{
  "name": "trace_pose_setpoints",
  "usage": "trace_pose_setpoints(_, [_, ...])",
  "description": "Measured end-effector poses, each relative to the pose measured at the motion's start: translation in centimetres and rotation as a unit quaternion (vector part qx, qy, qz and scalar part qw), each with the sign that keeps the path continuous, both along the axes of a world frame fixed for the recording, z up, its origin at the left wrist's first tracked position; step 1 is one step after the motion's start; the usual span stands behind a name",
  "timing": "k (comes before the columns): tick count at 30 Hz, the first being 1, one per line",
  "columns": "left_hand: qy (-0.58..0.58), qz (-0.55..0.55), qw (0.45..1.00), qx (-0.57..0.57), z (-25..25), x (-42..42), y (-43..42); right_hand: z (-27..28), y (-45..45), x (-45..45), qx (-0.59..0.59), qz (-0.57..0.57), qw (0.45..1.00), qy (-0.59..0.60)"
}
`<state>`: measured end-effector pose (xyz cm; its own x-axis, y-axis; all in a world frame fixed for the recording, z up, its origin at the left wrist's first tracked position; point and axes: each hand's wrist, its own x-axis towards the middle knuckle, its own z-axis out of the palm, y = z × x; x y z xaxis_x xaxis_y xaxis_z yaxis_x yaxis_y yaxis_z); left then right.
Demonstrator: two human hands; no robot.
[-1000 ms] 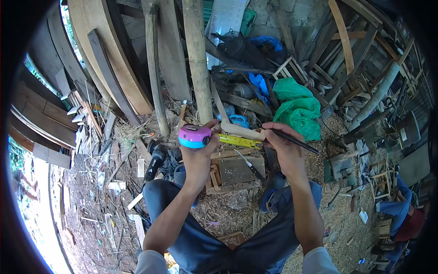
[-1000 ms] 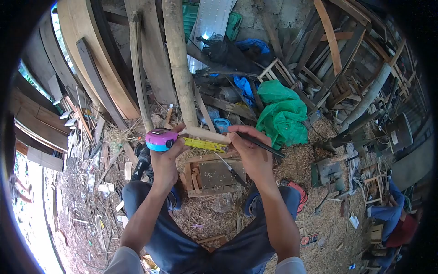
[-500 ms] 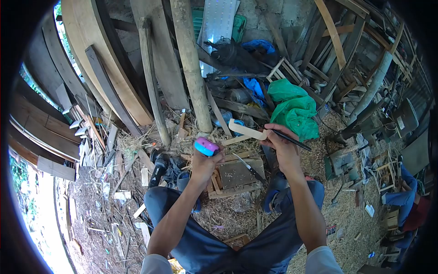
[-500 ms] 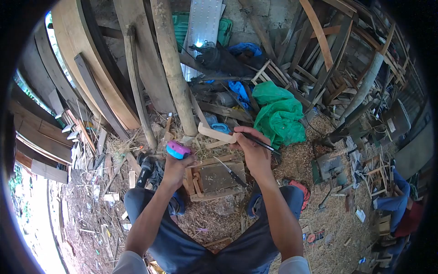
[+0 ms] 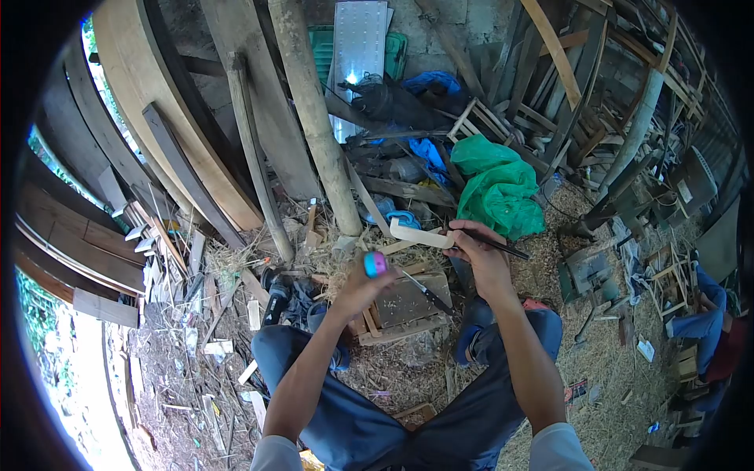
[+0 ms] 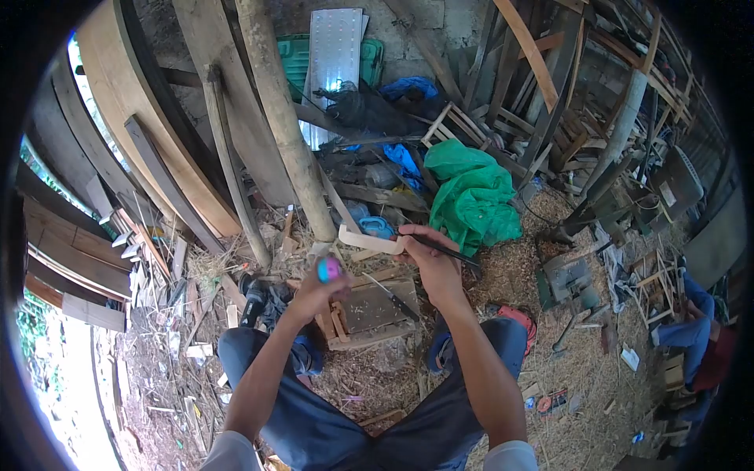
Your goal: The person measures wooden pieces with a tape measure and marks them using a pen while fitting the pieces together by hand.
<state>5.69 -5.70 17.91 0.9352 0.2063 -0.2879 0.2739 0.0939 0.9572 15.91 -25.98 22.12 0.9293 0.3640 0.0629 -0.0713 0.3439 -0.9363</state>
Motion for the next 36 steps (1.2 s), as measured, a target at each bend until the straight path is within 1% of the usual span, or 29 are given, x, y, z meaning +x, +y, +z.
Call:
trace_pose_setpoints(1, [0.001, 0.001, 1.000, 0.000, -0.3, 0.1, -0.2, -0.3, -0.1, 0.1, 0.000, 0.001, 1.000, 0.001])
trace_pose_setpoints(2, [0.037, -0.074, 0.977, 0.196, -0.8, 0.1, -0.4, -0.6, -0.4, 0.2, -0.016, 0.007, 1.000, 0.007])
trace_pose_setpoints(3, [0.073, -0.145, 0.910, 0.382, -1.3, 0.0, -0.6, -0.9, -0.7, 0.2, -0.033, 0.014, 0.999, 0.014])
trace_pose_setpoints(4, [0.075, -0.145, 0.910, 0.380, -3.2, 0.1, -0.6, -1.1, -0.9, 0.3, -0.033, 0.015, 0.999, 0.016])
trace_pose_setpoints(6, [0.061, -0.205, 0.862, 0.460, -8.8, 0.1, -0.4, -1.5, -1.1, 0.4, -0.046, 0.021, 0.999, 0.011])
trace_pose_setpoints(7, [0.062, -0.207, 0.862, 0.459, -10.0, -0.2, -0.9, -1.6, -1.1, 0.2, -0.047, 0.019, 0.999, 0.013])
trace_pose_setpoints(9, [0.059, -0.179, 0.757, 0.625, -11.9, -0.2, -2.0, -1.8, -1.3, 0.1, -0.061, 0.012, 0.998, 0.029])
trace_pose_setpoints(10, [0.058, -0.183, 0.758, 0.623, -12.7, -0.1, -2.0, -2.1, -1.4, 0.1, -0.063, 0.009, 0.997, 0.031])
trace_pose_setpoints(12, [0.064, -0.245, 0.713, 0.654, -14.2, -0.4, -1.3, -2.6, -1.4, 0.3, -0.078, 0.021, 0.996, 0.030])
trace_pose_setpoints(13, [0.065, -0.245, 0.714, 0.652, -15.6, -0.5, -1.0, -2.7, -1.3, 0.3, -0.079, 0.023, 0.996, 0.032])
trace_pose_setpoints(14, [0.064, -0.254, 0.695, 0.669, -17.0, -0.6, -0.8, -2.8, -1.2, 0.3, -0.080, 0.027, 0.996, 0.030])
trace_pose_setpoints(15, [0.061, -0.262, 0.676, 0.686, -17.3, -0.6, -0.8, -2.8, -1.1, 0.3, -0.080, 0.032, 0.996, 0.028])
trace_pose_setpoints(19, [0.089, -0.282, 0.694, 0.656, -17.7, -0.4, -0.3, -2.6, -0.8, 0.4, -0.090, 0.045, 0.995, 0.026])
trace_pose_setpoints(22, [0.056, -0.269, 0.700, 0.660, -17.1, -0.7, -0.1, -2.6, -0.4, 0.2, -0.095, 0.055, 0.994, 0.023])
trace_pose_setpoints(24, [0.086, -0.298, 0.684, 0.661, -16.8, -0.7, -0.3, -2.9, -0.2, 0.2, -0.100, 0.056, 0.993, 0.005])
trace_pose_setpoints(28, [0.065, -0.292, 0.671, 0.679, -17.0, -1.0, -0.2, -2.8, 0.1, 0.1, -0.114, 0.062, 0.991, 0.009])
trace_pose_setpoints(30, [0.093, -0.294, 0.700, 0.644, -16.9, -0.9, 0.0, -2.8, 0.2, 0.1, -0.125, 0.063, 0.990, 0.007])
trace_pose_setpoints(31, [0.095, -0.294, 0.701, 0.642, -16.7, -1.0, 0.0, -3.0, 0.2, 0.1, -0.126, 0.064, 0.990, 0.009])
trace_pose_setpoints(33, [0.073, -0.278, 0.723, 0.628, -16.1, -1.0, 0.2, -4.2, 0.1, 0.5, -0.137, 0.046, 0.989, 0.015])
trace_pose_setpoints(34, [0.073, -0.280, 0.723, 0.627, -15.7, -1.1, 0.2, -4.8, 0.1, 0.6, -0.138, 0.045, 0.989, 0.017])
trace_pose_setpoints(36, [0.011, -0.217, 0.800, 0.560, -14.5, -1.1, 0.1, -6.3, -0.1, 0.9, -0.136, -0.010, 0.989, 0.057])
